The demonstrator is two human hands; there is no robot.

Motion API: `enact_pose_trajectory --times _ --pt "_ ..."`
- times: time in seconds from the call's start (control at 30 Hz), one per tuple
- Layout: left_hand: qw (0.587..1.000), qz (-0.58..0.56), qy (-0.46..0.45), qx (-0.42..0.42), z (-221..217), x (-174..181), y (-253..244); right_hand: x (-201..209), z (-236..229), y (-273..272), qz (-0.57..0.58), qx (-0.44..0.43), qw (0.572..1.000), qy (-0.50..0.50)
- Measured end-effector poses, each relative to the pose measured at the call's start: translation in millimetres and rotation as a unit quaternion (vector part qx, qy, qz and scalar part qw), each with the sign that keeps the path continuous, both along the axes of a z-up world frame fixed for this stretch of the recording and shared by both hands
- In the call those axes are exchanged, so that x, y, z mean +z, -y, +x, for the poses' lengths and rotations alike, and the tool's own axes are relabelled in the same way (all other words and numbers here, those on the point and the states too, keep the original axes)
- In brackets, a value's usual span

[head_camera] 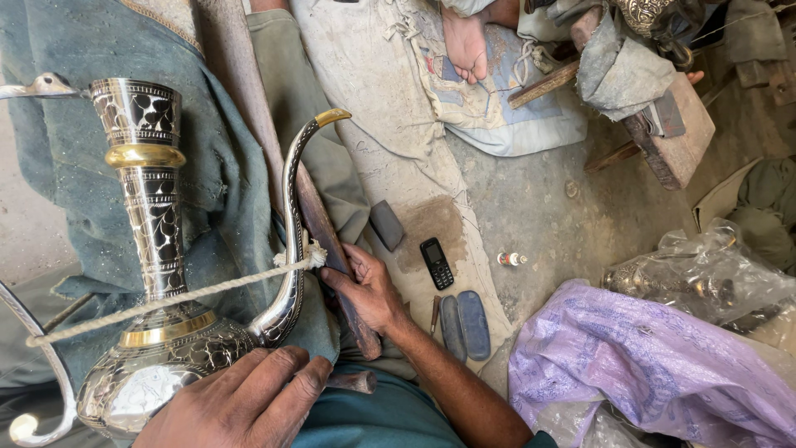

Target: The person sits on the floor and uses a hammer and chisel to work on the curved spout of a decorative metal vessel. They repeatedly strike the chisel along the spout's edge, occasionally adjusting the chisel's position and rotating the vessel to access different areas.

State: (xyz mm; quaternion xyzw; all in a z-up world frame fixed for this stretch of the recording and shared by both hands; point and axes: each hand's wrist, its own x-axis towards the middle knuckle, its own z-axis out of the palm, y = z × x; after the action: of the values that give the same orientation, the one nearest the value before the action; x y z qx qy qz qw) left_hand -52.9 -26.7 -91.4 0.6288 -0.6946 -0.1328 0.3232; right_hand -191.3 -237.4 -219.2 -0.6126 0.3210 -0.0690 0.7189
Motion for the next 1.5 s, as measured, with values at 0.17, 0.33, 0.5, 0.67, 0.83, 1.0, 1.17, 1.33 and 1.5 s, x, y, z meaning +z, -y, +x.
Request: enact_pose_trajectory --times 0.17,0.33,0.5,0.67,0.83,1.0,1.17,1.33,1.5 --pt "1.000 0.005 0.011 -0.012 1 -2 -1 -2 0 -1 0.015 -0.003 1.000 -0.003" --pt "0.998 -0.011 0.049 -0.025 3 0 1 -4 0 0 0.000 0.004 1.000 0.023" --pt "0.999 0.003 0.040 -0.031 3 0 2 -5 -2 2 0.011 0.003 1.000 0.012" --pt "0.997 -0.017 0.072 -0.016 3 -19 -7 -11 -1 -1 0.017 -0.001 1.000 0.004" --pt "0.987 -0.034 0.024 0.153 -31 -67 -13 -16 -4 0 0.036 -0.008 0.996 0.076" --pt "0.982 -0.090 0.039 0.161 -50 -137 -10 -18 0 -7 0.004 0.003 0.999 0.041" --pt "0.980 -0.125 0.010 0.154 -53 -181 -9 -13 -6 2 0.014 0.004 0.999 0.048" --pt "0.978 -0.142 0.018 0.154 -53 -192 -8 -12 -5 -1 0.026 -0.003 0.999 0.047" --pt "0.980 -0.141 0.022 0.140 -54 -204 -11 -11 -5 -1 0.033 -0.006 0.999 0.037"
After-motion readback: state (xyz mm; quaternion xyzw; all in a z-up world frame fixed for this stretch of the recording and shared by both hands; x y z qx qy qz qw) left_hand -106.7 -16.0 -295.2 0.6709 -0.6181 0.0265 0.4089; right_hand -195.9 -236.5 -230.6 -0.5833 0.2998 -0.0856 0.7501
